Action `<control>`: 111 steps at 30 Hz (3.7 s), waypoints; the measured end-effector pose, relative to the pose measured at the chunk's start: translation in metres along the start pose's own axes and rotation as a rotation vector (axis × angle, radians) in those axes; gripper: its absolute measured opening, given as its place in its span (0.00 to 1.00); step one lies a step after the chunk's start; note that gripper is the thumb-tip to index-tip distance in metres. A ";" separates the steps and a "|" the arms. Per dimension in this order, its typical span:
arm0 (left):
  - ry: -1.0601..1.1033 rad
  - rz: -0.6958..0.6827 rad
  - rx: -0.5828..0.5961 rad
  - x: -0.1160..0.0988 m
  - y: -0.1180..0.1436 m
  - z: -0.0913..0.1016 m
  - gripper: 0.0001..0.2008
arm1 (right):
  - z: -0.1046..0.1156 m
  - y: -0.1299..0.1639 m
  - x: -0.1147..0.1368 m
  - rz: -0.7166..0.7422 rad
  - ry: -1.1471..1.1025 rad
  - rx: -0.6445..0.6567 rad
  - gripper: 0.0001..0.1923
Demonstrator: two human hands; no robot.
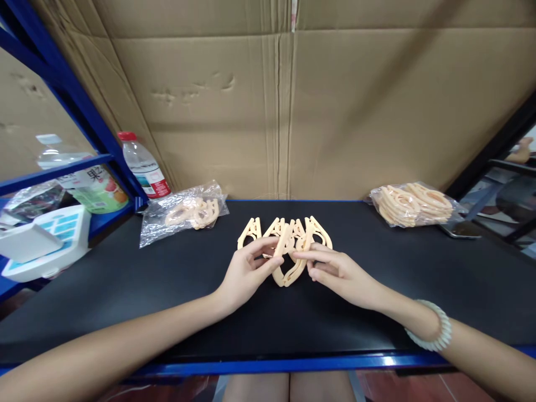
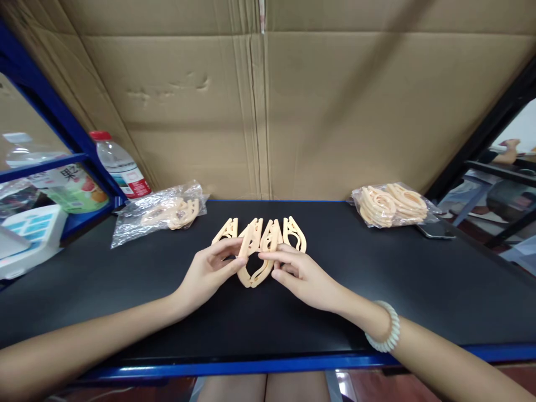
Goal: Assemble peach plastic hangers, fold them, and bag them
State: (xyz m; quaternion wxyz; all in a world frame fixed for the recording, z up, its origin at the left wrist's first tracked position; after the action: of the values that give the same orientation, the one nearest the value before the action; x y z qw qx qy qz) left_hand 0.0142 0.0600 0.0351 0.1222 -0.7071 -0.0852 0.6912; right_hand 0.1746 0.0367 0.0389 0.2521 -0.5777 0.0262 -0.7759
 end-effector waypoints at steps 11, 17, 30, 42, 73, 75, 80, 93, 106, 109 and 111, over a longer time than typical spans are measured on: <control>-0.061 0.044 0.066 0.003 0.003 -0.008 0.13 | -0.003 0.001 0.014 0.097 0.022 0.042 0.14; -0.245 0.049 0.021 0.004 0.005 -0.004 0.14 | -0.007 0.004 0.016 0.084 0.023 0.093 0.09; -0.426 -0.156 0.130 -0.016 0.009 -0.006 0.14 | 0.050 -0.015 0.000 0.005 0.170 -0.202 0.17; -0.784 -0.464 0.299 -0.017 0.013 -0.015 0.16 | 0.099 -0.019 -0.051 -0.125 0.731 -0.174 0.19; -1.282 -0.328 0.393 0.040 -0.065 -0.020 0.34 | 0.023 -0.070 -0.070 -0.001 1.023 0.084 0.40; -1.281 -0.328 0.386 0.043 -0.076 -0.020 0.33 | 0.026 -0.079 -0.073 0.004 1.034 0.068 0.40; -1.273 -0.382 0.348 0.043 -0.084 -0.019 0.31 | 0.027 -0.083 -0.075 0.017 1.040 0.045 0.41; -1.282 -0.914 0.044 0.000 -0.039 -0.019 0.15 | 0.022 -0.065 -0.038 0.440 1.046 -0.211 0.21; -1.406 -0.895 -0.053 -0.026 -0.044 0.021 0.10 | -0.004 -0.033 -0.016 0.496 0.828 0.044 0.13; -1.505 -0.835 -0.079 -0.020 -0.053 0.034 0.10 | -0.002 -0.033 -0.019 0.463 0.826 0.090 0.14; -1.549 -0.791 -0.068 -0.014 -0.056 0.039 0.11 | 0.000 -0.033 -0.020 0.432 0.824 0.112 0.15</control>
State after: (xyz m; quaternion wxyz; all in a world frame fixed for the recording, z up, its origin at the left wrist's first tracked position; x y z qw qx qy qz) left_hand -0.0224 0.1115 0.0636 0.2398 0.0405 -0.4043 0.8817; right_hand 0.1669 0.0734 0.0324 0.4072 -0.1884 0.2020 -0.8706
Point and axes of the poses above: each hand's wrist, its own y-axis away from the middle knuckle, its own z-axis out of the back of the hand, x = y × z, the point moved 8 cm from there along -y, towards the middle knuckle, and after that the axes turned 13 degrees about -x, right-handed, at the moved point
